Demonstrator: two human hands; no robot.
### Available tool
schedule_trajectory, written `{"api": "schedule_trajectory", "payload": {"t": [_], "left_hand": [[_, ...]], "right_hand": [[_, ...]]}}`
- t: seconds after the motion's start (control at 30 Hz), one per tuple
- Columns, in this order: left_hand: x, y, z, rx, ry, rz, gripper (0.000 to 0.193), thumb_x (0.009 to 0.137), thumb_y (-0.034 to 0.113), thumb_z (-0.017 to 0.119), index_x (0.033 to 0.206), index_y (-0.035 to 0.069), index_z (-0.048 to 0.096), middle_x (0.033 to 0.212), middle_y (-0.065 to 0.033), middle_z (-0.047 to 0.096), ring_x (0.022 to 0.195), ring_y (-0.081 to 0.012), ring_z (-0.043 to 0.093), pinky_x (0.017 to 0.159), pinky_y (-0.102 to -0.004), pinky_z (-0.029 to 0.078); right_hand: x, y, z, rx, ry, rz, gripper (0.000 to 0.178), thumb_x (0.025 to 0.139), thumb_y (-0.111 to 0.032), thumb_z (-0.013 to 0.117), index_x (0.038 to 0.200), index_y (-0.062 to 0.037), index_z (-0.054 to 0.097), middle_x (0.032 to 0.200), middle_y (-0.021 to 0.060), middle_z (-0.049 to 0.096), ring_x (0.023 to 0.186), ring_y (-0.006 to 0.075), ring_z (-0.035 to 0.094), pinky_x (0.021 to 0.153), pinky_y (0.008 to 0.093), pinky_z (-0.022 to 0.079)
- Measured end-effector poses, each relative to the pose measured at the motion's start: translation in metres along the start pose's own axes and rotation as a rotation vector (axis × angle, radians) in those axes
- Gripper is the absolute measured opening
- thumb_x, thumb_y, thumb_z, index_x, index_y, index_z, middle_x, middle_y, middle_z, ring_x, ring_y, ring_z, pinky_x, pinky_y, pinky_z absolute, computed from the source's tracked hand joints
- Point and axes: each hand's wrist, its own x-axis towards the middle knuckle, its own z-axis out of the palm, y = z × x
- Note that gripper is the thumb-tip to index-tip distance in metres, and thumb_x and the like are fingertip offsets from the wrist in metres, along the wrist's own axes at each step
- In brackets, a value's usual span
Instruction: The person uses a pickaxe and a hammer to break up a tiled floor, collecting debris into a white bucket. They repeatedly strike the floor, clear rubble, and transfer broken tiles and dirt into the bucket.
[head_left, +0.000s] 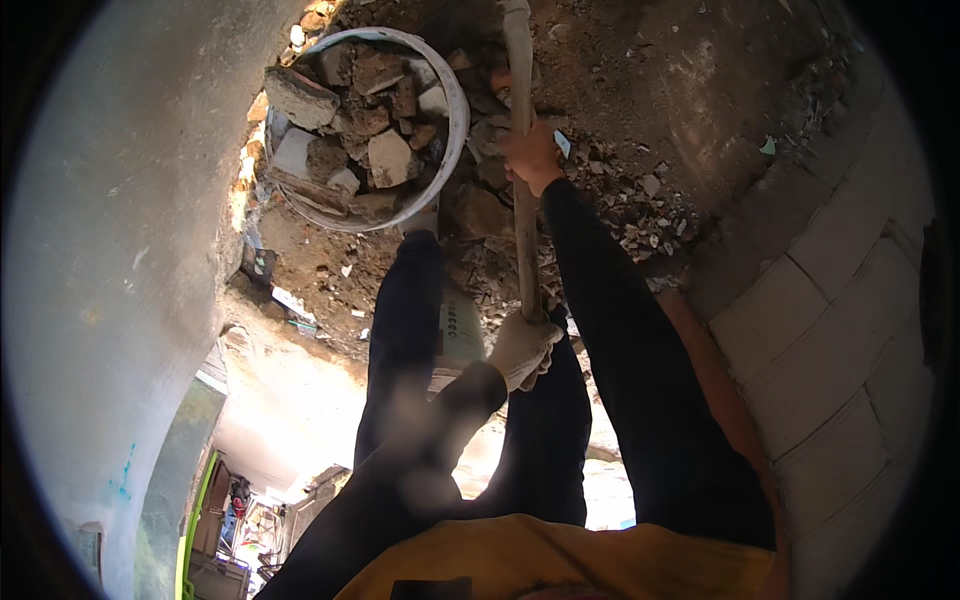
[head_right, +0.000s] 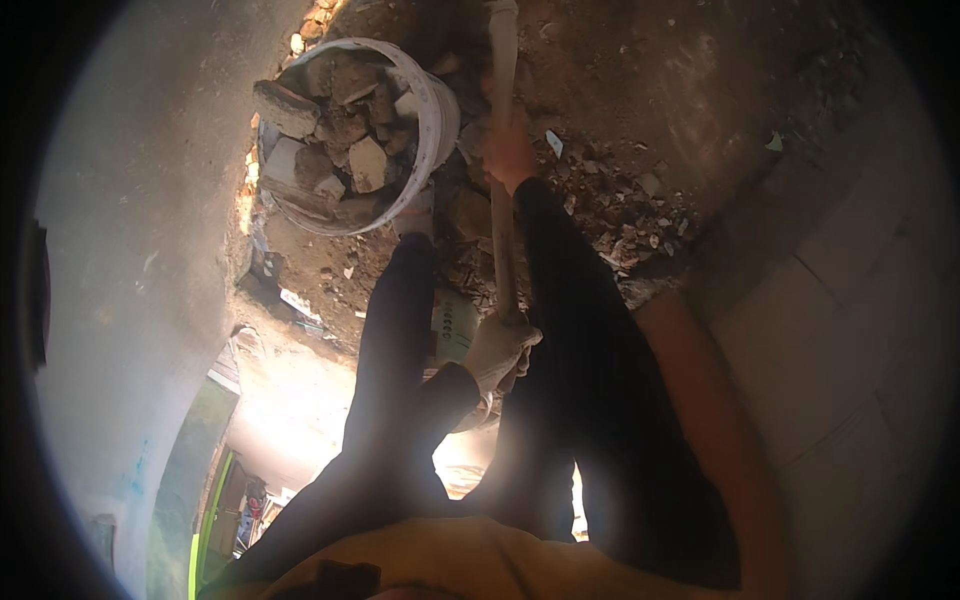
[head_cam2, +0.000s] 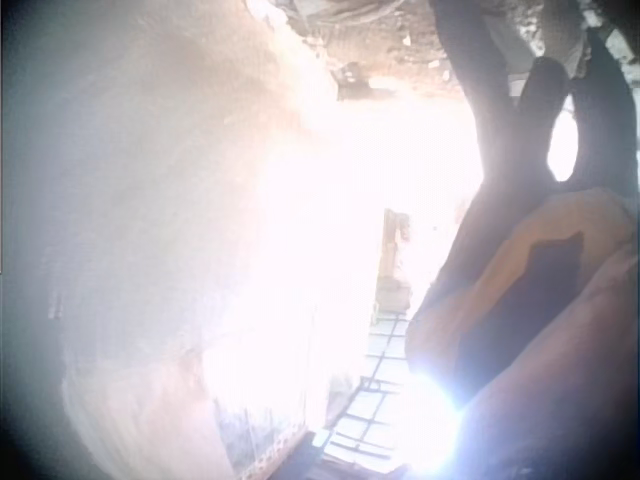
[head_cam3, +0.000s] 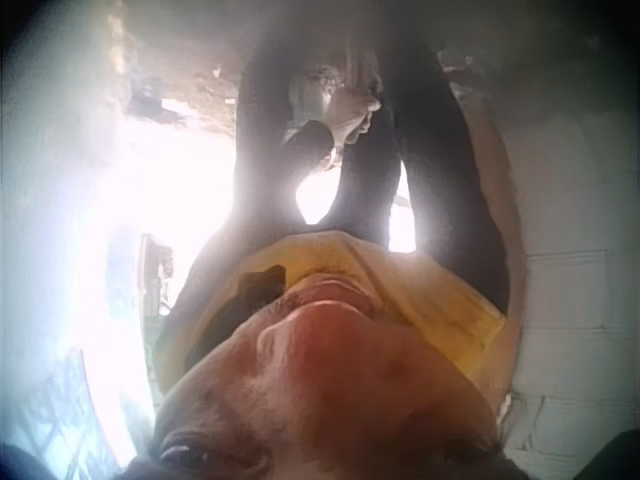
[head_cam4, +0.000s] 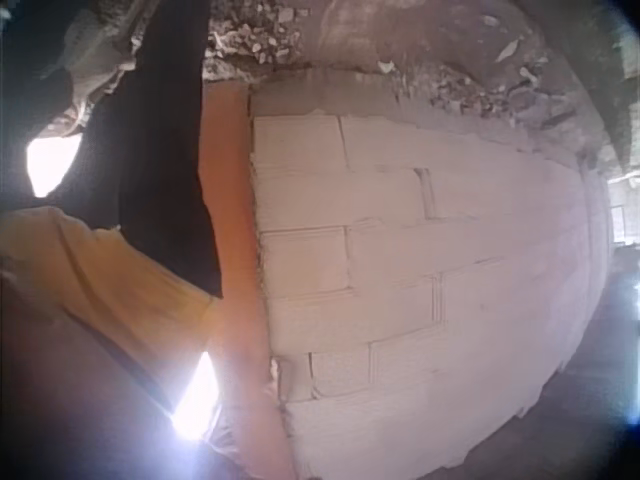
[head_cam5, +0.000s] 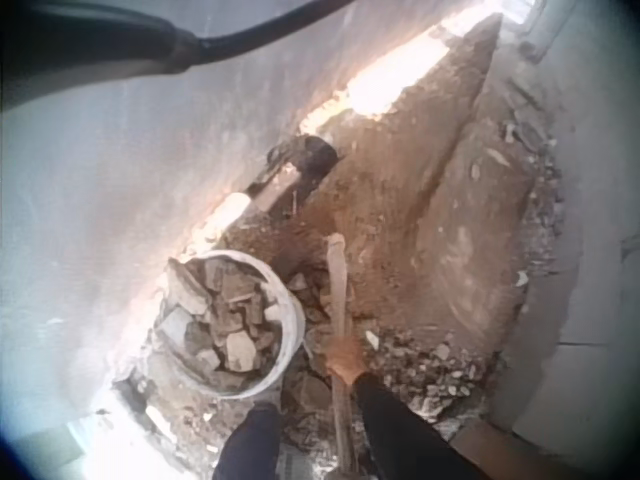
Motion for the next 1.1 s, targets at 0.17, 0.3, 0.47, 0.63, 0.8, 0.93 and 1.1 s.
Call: {"api": "schedule_trajectory", "payload": {"t": [0.17, 0.3, 0.47, 0.63, 0.8, 0.93, 1.1], "left_hand": [[-0.042, -0.065, 0.035, -0.052, -0.109, -0.096, 0.023, 0.091, 0.006, 0.072, 0.092, 0.010, 0.049, 0.062, -0.0010, 0.049, 0.044, -0.0145, 0.050, 0.040, -0.0327, 0.042], [-0.081, -0.110, 0.026, 0.031, -0.206, -0.144, 0.023, 0.090, 0.005, 0.071, 0.090, 0.009, 0.049, 0.063, -0.0016, 0.049, 0.045, -0.0152, 0.050, 0.041, -0.0328, 0.042], [-0.147, -0.206, -0.005, 0.239, -0.265, 0.141, 0.025, 0.086, 0.008, 0.076, 0.100, 0.007, 0.055, 0.067, -0.0023, 0.053, 0.054, -0.0188, 0.057, 0.050, -0.0366, 0.048], [-0.154, -0.226, -0.017, 0.637, -0.283, 0.199, 0.033, 0.088, 0.019, 0.077, 0.114, 0.005, 0.063, 0.086, -0.0106, 0.068, 0.082, -0.0268, 0.072, 0.069, -0.0421, 0.057], [-0.019, -0.074, -0.007, 0.709, -0.011, 0.352, 0.050, 0.094, 0.039, 0.068, 0.130, 0.006, 0.058, 0.103, -0.0306, 0.074, 0.100, -0.0464, 0.074, 0.086, -0.0555, 0.058], [0.102, 0.067, 0.009, 1.168, 0.168, 0.917, 0.035, 0.096, 0.025, 0.066, 0.119, 0.000, 0.060, 0.087, -0.0174, 0.066, 0.083, -0.0331, 0.070, 0.074, -0.0454, 0.057], [0.109, 0.089, 0.016, 0.681, -0.287, 0.938, 0.016, 0.096, 0.009, 0.067, 0.104, 0.004, 0.054, 0.078, -0.0035, 0.054, 0.066, -0.0141, 0.056, 0.055, -0.0353, 0.045]], "right_hand": [[-0.062, 0.050, -0.052, -0.102, 0.066, 0.102, 0.050, 0.105, -0.013, 0.067, 0.144, -0.0010, 0.038, 0.088, 0.0105, 0.055, 0.066, 0.0185, 0.059, 0.058, 0.0449, 0.057], [-0.128, 0.094, -0.065, -0.020, 0.172, 0.171, 0.041, 0.105, -0.013, 0.068, 0.133, -0.0008, 0.041, 0.084, 0.0095, 0.052, 0.061, 0.0188, 0.059, 0.052, 0.0399, 0.056], [-0.240, 0.142, -0.064, 0.186, 0.328, 0.384, 0.034, 0.098, -0.008, 0.073, 0.119, -0.0047, 0.047, 0.077, 0.0046, 0.052, 0.052, 0.0173, 0.056, 0.044, 0.0400, 0.053], [-0.274, 0.121, -0.079, 0.319, 0.350, 0.471, 0.031, 0.093, -0.005, 0.073, 0.114, -0.0076, 0.051, 0.079, 0.0066, 0.061, 0.048, 0.0164, 0.057, 0.040, 0.0336, 0.050], [-0.114, 0.013, -0.121, 0.379, 0.284, -0.204, 0.039, 0.098, -0.016, 0.079, 0.121, -0.0076, 0.049, 0.080, 0.0054, 0.058, 0.053, 0.0164, 0.059, 0.045, 0.0347, 0.054], [0.076, -0.068, -0.153, 0.045, 0.397, -0.517, 0.024, 0.106, -0.012, 0.068, 0.119, -0.0057, 0.049, 0.086, 0.0075, 0.059, 0.067, 0.0187, 0.064, 0.053, 0.0384, 0.056], [0.156, -0.032, -0.158, -0.542, 0.272, -0.585, 0.026, 0.111, -0.013, 0.060, 0.131, -0.0030, 0.046, 0.095, 0.0098, 0.065, 0.079, 0.0223, 0.068, 0.060, 0.0439, 0.057]]}}
